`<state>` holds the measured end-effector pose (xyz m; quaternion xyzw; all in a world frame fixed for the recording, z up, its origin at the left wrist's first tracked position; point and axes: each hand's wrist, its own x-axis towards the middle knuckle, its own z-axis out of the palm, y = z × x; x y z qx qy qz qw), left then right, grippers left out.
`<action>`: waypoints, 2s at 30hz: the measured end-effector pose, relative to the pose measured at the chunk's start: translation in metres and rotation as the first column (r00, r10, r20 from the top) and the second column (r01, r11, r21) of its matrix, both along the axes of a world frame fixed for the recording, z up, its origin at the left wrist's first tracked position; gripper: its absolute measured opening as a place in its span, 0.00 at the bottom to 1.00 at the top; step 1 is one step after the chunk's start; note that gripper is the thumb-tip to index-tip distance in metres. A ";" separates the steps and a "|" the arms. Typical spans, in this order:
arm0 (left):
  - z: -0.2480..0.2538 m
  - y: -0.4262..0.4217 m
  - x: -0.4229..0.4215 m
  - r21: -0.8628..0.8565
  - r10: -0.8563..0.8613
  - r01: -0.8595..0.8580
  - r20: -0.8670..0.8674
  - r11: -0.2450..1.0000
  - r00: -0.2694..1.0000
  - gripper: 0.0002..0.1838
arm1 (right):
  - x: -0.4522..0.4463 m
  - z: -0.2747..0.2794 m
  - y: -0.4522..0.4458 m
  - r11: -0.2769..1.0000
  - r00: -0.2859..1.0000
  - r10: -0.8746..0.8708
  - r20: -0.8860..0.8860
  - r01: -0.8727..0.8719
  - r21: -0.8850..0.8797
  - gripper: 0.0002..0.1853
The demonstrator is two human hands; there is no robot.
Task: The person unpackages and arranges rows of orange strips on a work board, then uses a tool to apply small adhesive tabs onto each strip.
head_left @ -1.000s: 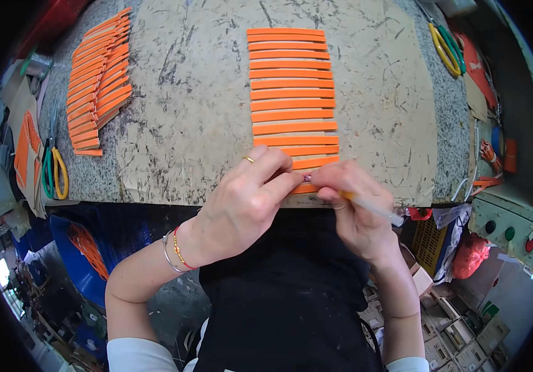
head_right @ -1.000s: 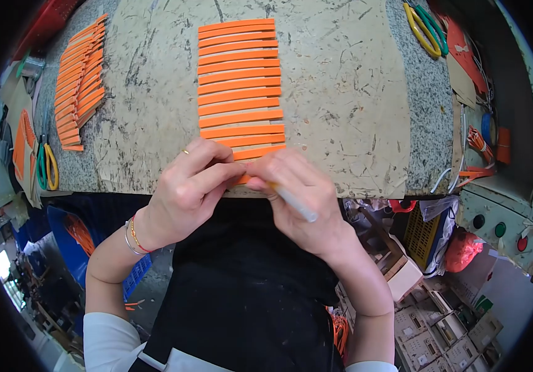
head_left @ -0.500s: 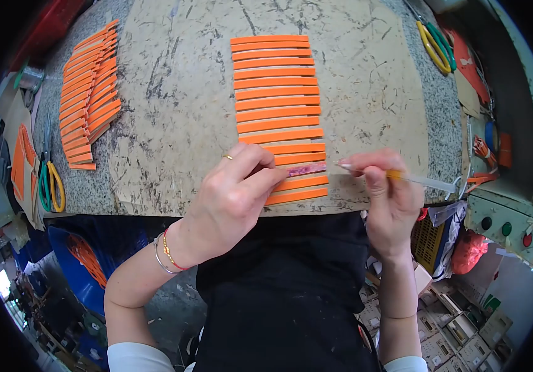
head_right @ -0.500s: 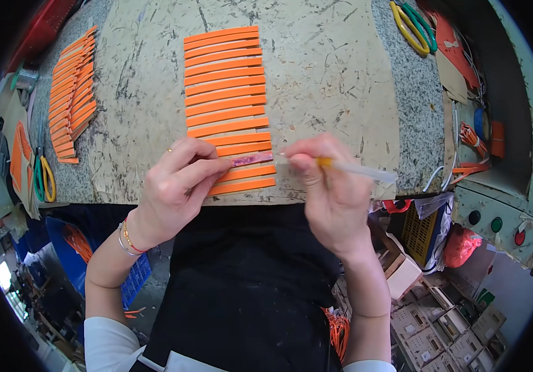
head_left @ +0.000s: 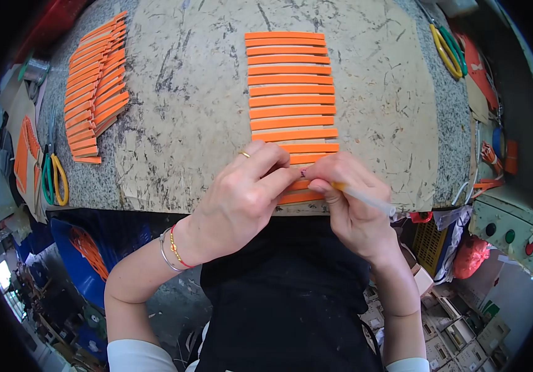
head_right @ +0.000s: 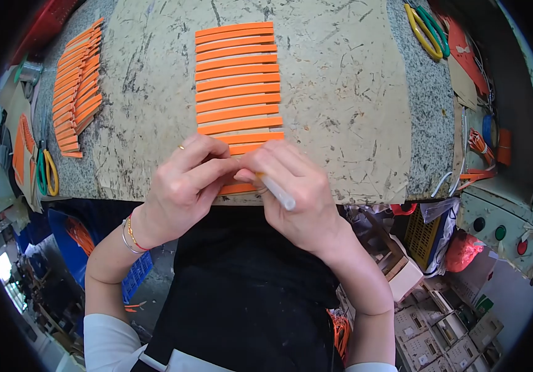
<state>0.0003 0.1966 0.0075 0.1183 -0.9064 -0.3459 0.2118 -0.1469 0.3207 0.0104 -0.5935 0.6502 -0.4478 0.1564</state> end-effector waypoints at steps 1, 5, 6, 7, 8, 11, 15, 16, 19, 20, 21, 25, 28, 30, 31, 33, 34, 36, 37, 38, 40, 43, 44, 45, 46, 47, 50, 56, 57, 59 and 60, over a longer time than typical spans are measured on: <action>0.000 0.000 0.000 0.011 -0.007 0.007 0.004 1.000 1.000 0.12 | -0.001 0.001 0.001 0.999 0.998 -0.041 0.057 0.040 0.021 0.03; 0.002 -0.008 0.000 0.061 0.006 -0.003 -0.046 0.998 0.999 0.11 | -0.013 0.009 0.019 0.969 0.920 -0.246 0.306 0.226 0.102 0.07; 0.002 -0.010 -0.001 0.080 0.019 -0.014 -0.070 0.997 0.997 0.11 | -0.020 0.008 0.021 0.964 0.919 -0.259 0.297 0.267 0.015 0.08; 0.000 -0.011 -0.002 0.056 0.010 -0.007 -0.053 0.998 0.999 0.11 | -0.025 0.008 0.023 0.959 0.927 -0.278 0.253 0.280 0.029 0.08; -0.002 -0.012 -0.004 0.029 0.000 0.001 -0.038 1.000 0.999 0.11 | -0.028 0.008 0.024 0.954 0.932 -0.298 0.208 0.296 0.041 0.08; -0.003 -0.015 -0.008 -0.016 -0.021 0.021 -0.023 1.000 1.000 0.11 | -0.031 0.004 0.024 0.956 0.947 -0.293 0.130 0.294 0.012 0.09; -0.001 -0.015 -0.009 -0.021 -0.029 0.028 -0.009 0.999 1.000 0.11 | -0.020 0.006 0.011 0.980 0.974 -0.196 0.112 0.191 0.054 0.05; 0.000 -0.014 -0.008 -0.021 -0.032 0.031 -0.002 0.999 1.000 0.11 | -0.017 0.005 0.007 0.987 0.983 -0.159 0.087 0.156 0.037 0.04; 0.000 -0.014 -0.008 -0.019 -0.030 0.030 0.013 0.999 0.999 0.11 | -0.013 0.004 0.000 0.995 0.995 -0.091 0.043 0.090 0.032 0.04; 0.000 -0.013 -0.008 -0.018 -0.030 0.030 0.013 0.999 0.999 0.11 | -0.013 0.005 -0.001 0.995 0.995 -0.091 0.038 0.090 0.039 0.04; 0.000 -0.014 -0.008 -0.017 -0.031 0.032 0.012 0.999 0.999 0.11 | -0.013 0.005 -0.001 0.995 0.995 -0.092 0.031 0.091 0.044 0.04; -0.001 -0.013 -0.007 -0.016 -0.035 0.035 0.013 0.999 0.999 0.12 | -0.008 -0.003 -0.008 0.999 0.997 -0.034 0.062 0.036 -0.029 0.04; 0.001 -0.015 -0.007 0.028 -0.035 0.035 0.003 0.999 0.999 0.12 | -0.007 0.004 -0.010 0.999 0.998 -0.025 0.054 0.023 0.038 0.04; 0.002 -0.019 -0.007 0.103 -0.045 0.046 -0.015 0.994 0.999 0.12 | -0.013 0.006 -0.003 0.991 0.974 -0.135 0.185 0.128 0.051 0.04; 0.003 -0.022 -0.008 0.081 -0.035 0.037 -0.035 0.996 0.999 0.12 | -0.018 0.009 0.003 0.980 0.955 -0.196 0.220 0.190 0.052 0.04; 0.003 -0.027 -0.011 0.045 -0.019 0.022 -0.071 0.999 0.997 0.11 | -0.026 0.011 0.011 0.963 0.933 -0.269 0.238 0.266 0.046 0.07; 0.002 -0.028 -0.012 0.027 -0.030 0.031 -0.053 0.999 0.998 0.12 | -0.031 0.010 0.012 0.959 0.935 -0.281 0.218 0.281 0.030 0.07; -0.002 -0.029 -0.016 -0.013 -0.053 0.052 -0.021 0.999 0.998 0.12 | -0.034 0.009 0.013 0.957 0.939 -0.288 0.189 0.291 0.012 0.08; -0.002 -0.030 -0.017 -0.012 -0.059 0.059 -0.017 0.998 0.998 0.12 | -0.034 0.008 0.014 0.958 0.942 -0.283 0.181 0.286 0.012 0.08; -0.001 -0.031 -0.016 -0.010 -0.063 0.063 -0.011 0.998 0.998 0.12 | -0.033 0.008 0.015 0.960 0.945 -0.277 0.174 0.279 0.015 0.08; 0.000 -0.031 -0.016 0.013 -0.074 0.074 0.007 0.997 0.997 0.10 | -0.030 0.010 0.009 0.968 0.957 -0.249 0.150 0.245 0.042 0.06; 0.002 -0.032 -0.015 0.046 -0.089 0.088 0.029 0.995 0.996 0.09 | -0.021 0.009 -0.003 0.986 0.983 -0.160 0.093 0.155 0.060 0.04; 0.002 -0.032 -0.016 0.040 -0.089 0.088 0.025 0.995 0.996 0.11 | -0.018 0.008 -0.006 0.991 0.990 -0.123 0.068 0.119 0.065 0.04; 0.002 -0.033 -0.016 0.034 -0.087 0.087 0.021 0.996 0.996 0.12 | -0.017 0.006 -0.010 0.993 0.991 -0.116 0.064 0.114 0.033 0.04; 0.002 -0.033 -0.016 0.032 -0.087 0.086 0.014 0.996 0.996 0.12 | -0.016 0.006 -0.011 0.993 0.992 -0.112 0.051 0.111 0.032 0.04; 0.001 -0.033 -0.016 0.029 -0.087 0.087 0.008 0.996 0.996 0.13 | -0.016 0.005 -0.011 0.994 0.993 -0.110 0.038 0.109 0.031 0.04; 0.000 -0.032 -0.015 0.018 -0.086 0.085 0.010 0.996 0.996 0.13 | -0.015 0.005 -0.013 0.994 0.992 -0.106 0.063 0.104 0.041 0.04; -0.001 -0.032 -0.014 0.035 -0.074 0.074 -0.014 0.997 0.997 0.12 | -0.013 0.009 -0.019 0.991 0.987 -0.118 0.113 0.110 0.077 0.03; -0.001 -0.033 -0.014 0.054 -0.070 0.071 -0.025 0.996 0.997 0.12 | -0.015 0.010 -0.014 0.980 0.963 -0.184 0.196 0.165 0.110 0.04; 0.000 -0.039 -0.016 0.063 -0.023 0.027 -0.064 0.998 0.998 0.11 | -0.028 0.012 -0.008 0.969 0.932 -0.246 0.268 0.245 0.037 0.08; 0.000 -0.040 -0.017 0.070 -0.003 0.009 -0.083 0.997 0.997 0.11 | -0.034 0.011 -0.006 0.964 0.930 -0.260 0.258 0.263 0.024 0.08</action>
